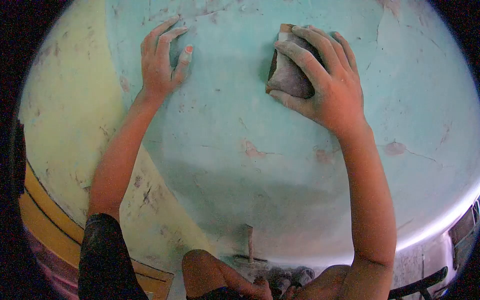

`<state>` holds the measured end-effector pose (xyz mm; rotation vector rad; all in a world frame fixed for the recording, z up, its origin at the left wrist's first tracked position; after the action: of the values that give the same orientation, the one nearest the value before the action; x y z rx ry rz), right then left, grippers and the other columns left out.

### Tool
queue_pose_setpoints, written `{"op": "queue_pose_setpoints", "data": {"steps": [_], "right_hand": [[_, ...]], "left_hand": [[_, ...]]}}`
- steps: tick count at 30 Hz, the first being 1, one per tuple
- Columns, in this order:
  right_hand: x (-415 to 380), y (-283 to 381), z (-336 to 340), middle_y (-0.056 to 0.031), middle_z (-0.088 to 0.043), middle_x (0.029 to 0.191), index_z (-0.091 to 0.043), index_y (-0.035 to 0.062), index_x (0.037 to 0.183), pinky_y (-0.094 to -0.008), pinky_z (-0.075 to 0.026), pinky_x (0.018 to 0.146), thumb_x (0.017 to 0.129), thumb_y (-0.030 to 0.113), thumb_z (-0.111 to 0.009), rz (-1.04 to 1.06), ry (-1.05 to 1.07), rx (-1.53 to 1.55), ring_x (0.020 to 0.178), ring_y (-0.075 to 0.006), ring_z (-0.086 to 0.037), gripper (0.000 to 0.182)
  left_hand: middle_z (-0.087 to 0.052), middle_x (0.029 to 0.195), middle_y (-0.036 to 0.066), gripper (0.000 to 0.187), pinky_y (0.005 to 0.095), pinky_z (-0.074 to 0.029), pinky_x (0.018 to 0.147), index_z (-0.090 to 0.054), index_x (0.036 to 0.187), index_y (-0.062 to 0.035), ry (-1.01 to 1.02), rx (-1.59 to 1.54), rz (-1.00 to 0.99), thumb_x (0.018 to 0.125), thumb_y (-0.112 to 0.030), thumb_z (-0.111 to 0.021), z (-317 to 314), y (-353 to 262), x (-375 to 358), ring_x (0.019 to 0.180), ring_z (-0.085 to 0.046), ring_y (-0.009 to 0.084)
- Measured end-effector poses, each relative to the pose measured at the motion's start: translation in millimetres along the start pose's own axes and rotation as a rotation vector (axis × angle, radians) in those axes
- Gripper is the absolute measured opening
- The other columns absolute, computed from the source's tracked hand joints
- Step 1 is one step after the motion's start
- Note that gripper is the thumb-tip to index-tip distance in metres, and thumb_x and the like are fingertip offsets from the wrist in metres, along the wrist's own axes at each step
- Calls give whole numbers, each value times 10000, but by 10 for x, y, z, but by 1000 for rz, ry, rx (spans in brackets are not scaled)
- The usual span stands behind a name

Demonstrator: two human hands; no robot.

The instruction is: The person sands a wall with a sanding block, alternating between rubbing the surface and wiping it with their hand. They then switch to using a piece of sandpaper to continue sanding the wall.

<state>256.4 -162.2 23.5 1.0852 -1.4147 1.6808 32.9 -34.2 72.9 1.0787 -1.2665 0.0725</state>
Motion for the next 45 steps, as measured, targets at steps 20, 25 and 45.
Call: {"op": "queue_pose_setpoints", "data": {"steps": [20, 25, 45], "right_hand": [[-7, -7, -2, -65, -556, 1356, -597, 264, 1312, -507, -379, 1125, 585, 323, -892, 11, 1, -40, 1236, -324, -534, 786], [-15, -1, -5, -62, -556, 1353, -595, 258, 1313, -507, -385, 1119, 578, 307, -895, 14, -6, -51, 1232, -320, -536, 796], [-8, 3, 3, -64, -567, 1346, -565, 232, 1349, -513, -384, 1118, 552, 262, -903, 14, -6, 16, 1252, -311, -529, 866]], "left_hand": [[-569, 1378, 116, 328, 439, -343, 1081, -602, 1220, -102, -6, -4, -9, 938, -269, -620, -16, 6, -24, 1261, -507, 289], [-569, 1377, 116, 334, 439, -346, 1077, -603, 1220, -100, 7, 19, -14, 940, -281, -618, -16, 3, -20, 1264, -503, 288], [-590, 1352, 117, 323, 433, -369, 1051, -608, 1197, -93, -12, -6, -8, 917, -252, -637, 12, -25, -6, 1228, -531, 291]]}}
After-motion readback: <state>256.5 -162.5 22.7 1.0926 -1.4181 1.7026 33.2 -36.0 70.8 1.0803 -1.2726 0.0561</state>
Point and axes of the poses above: each hand's wrist, its own x-axis towards the middle knuckle, its own z-axis out of the back of the hand, y = z × x, the point moved 8 cm from there along x, towards the middle knuckle
